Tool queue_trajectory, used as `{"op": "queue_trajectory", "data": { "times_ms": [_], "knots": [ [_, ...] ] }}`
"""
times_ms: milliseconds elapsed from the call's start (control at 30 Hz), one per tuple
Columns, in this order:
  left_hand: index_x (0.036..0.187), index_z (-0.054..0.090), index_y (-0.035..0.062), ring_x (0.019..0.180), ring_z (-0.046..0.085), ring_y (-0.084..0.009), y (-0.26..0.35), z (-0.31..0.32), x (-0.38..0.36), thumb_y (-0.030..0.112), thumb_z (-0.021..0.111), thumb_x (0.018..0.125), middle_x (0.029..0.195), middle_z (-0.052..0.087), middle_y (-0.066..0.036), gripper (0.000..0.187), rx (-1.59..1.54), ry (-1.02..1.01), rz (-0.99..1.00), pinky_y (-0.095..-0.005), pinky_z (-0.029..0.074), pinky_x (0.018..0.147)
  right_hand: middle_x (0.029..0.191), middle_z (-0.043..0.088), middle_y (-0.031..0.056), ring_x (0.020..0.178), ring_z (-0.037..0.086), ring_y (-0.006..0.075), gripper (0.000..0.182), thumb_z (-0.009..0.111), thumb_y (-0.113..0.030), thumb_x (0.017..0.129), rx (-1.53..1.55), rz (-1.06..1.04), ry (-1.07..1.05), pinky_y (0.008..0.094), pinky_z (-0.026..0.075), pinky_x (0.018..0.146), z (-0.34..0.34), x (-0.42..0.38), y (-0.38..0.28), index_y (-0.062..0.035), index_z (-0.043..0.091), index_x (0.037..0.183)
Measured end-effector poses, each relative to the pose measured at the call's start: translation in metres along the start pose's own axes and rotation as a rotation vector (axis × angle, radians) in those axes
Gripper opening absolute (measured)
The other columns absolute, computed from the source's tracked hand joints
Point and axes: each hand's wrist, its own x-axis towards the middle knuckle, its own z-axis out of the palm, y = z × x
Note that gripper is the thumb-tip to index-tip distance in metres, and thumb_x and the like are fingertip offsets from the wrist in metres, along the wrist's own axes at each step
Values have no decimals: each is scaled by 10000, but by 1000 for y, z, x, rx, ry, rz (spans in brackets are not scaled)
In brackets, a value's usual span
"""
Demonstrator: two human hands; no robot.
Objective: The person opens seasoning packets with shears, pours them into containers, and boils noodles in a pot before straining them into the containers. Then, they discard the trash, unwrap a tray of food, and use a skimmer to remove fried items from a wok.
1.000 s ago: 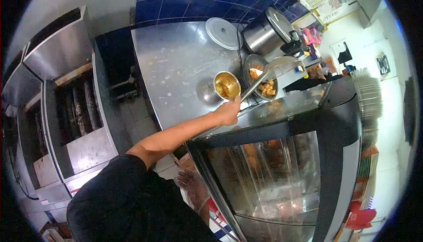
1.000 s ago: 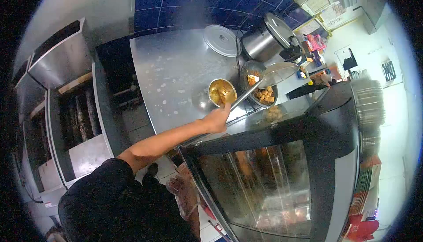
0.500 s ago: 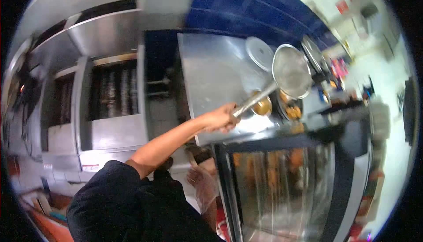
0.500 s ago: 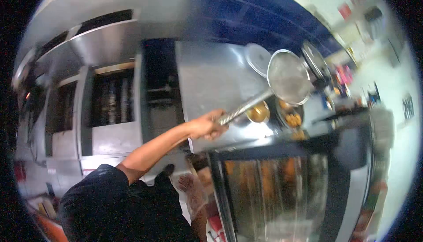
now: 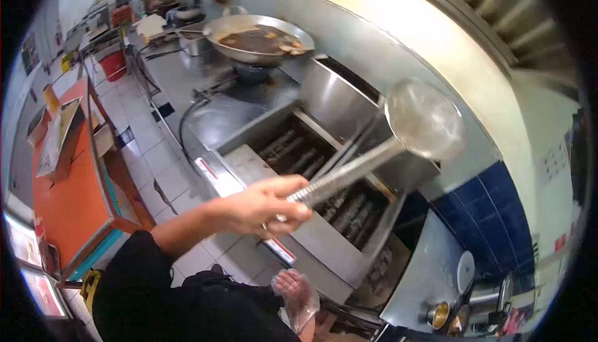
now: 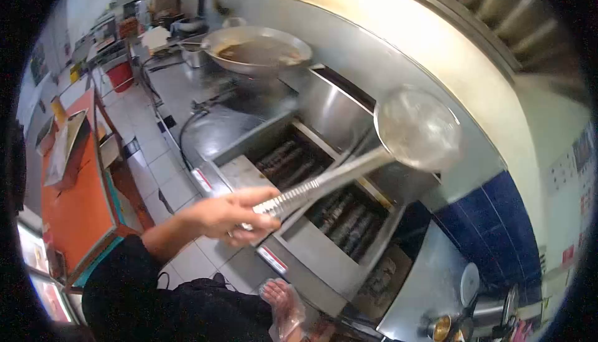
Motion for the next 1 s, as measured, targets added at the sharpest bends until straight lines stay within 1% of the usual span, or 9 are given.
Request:
{"op": "queue_trajectory", "data": {
  "times_ms": [67, 167, 300, 433, 500, 767, 833, 867, 1000],
  "knots": [
    [1240, 439, 53, 496, 411, -29, 44, -41, -40, 132, 616, 918, 766, 492, 24, 376, 84, 154, 108, -194, 308, 363, 1188, 593, 226, 1087, 598, 331, 352, 485, -227, 985, -12, 146, 19, 435, 488, 953, 60, 23, 16, 24, 523, 1228],
    [1141, 488, 67, 479, 416, -29, 95, -122, -81, 119, 630, 899, 695, 492, 27, 286, 264, 388, 324, -194, 290, 354, 1170, 597, 234, 1074, 603, 324, 330, 484, -221, 987, -81, 193, -80, 430, 502, 925, 128, 58, 51, 33, 541, 1189],
    [1016, 459, 111, 508, 423, -37, 182, -240, -115, 141, 641, 878, 691, 467, 27, 231, 496, 605, 357, -198, 297, 384, 1170, 595, 235, 1063, 609, 319, 361, 475, -242, 993, -133, 194, -126, 412, 510, 916, 198, 89, 65, 53, 524, 1196],
    [1003, 433, 111, 513, 387, -56, 259, -343, -132, 123, 596, 877, 698, 418, 30, 206, 685, 809, 367, -225, 267, 394, 1181, 588, 237, 1067, 607, 316, 375, 458, -254, 1001, -161, 186, -135, 411, 508, 921, 224, 145, 79, 53, 509, 1211],
    [1006, 432, 99, 517, 387, -58, 307, -389, -143, 120, 581, 884, 711, 427, 16, 194, 799, 899, 236, -226, 268, 391, 1184, 585, 240, 1062, 611, 313, 384, 453, -259, 1002, -96, 180, -135, 409, 517, 907, 243, 175, 85, 57, 498, 1218],
    [1026, 428, 61, 489, 362, -71, 439, -501, -169, 68, 556, 874, 669, 403, 9, 199, 1045, 946, -115, -252, 266, 395, 1190, 586, 241, 1060, 611, 314, 387, 447, -245, 998, -88, 89, -223, 401, 511, 912, 351, 302, 83, 65, 501, 1223],
    [1045, 434, 55, 495, 373, -72, 456, -528, -163, 58, 550, 868, 661, 409, 17, 212, 1041, 873, -223, -252, 272, 399, 1184, 586, 250, 1060, 610, 325, 384, 461, -246, 989, -170, 46, -187, 405, 512, 905, 383, 323, 81, 58, 508, 1218],
    [1039, 464, 46, 499, 393, -75, 464, -538, -159, 61, 553, 867, 677, 442, 16, 194, 1022, 856, -245, -241, 282, 401, 1179, 592, 239, 1066, 613, 320, 463, 495, -335, 977, -220, 26, -196, 405, 506, 916, 392, 333, 82, 54, 491, 1228],
    [1000, 514, 19, 497, 437, -68, 497, -565, -144, 97, 568, 872, 726, 512, -16, 160, 987, 731, -336, -227, 289, 369, 1153, 605, 234, 1047, 622, 320, 451, 504, -331, 969, -176, -31, -61, 408, 507, 902, 426, 361, 92, 50, 512, 1212]
  ]
}}
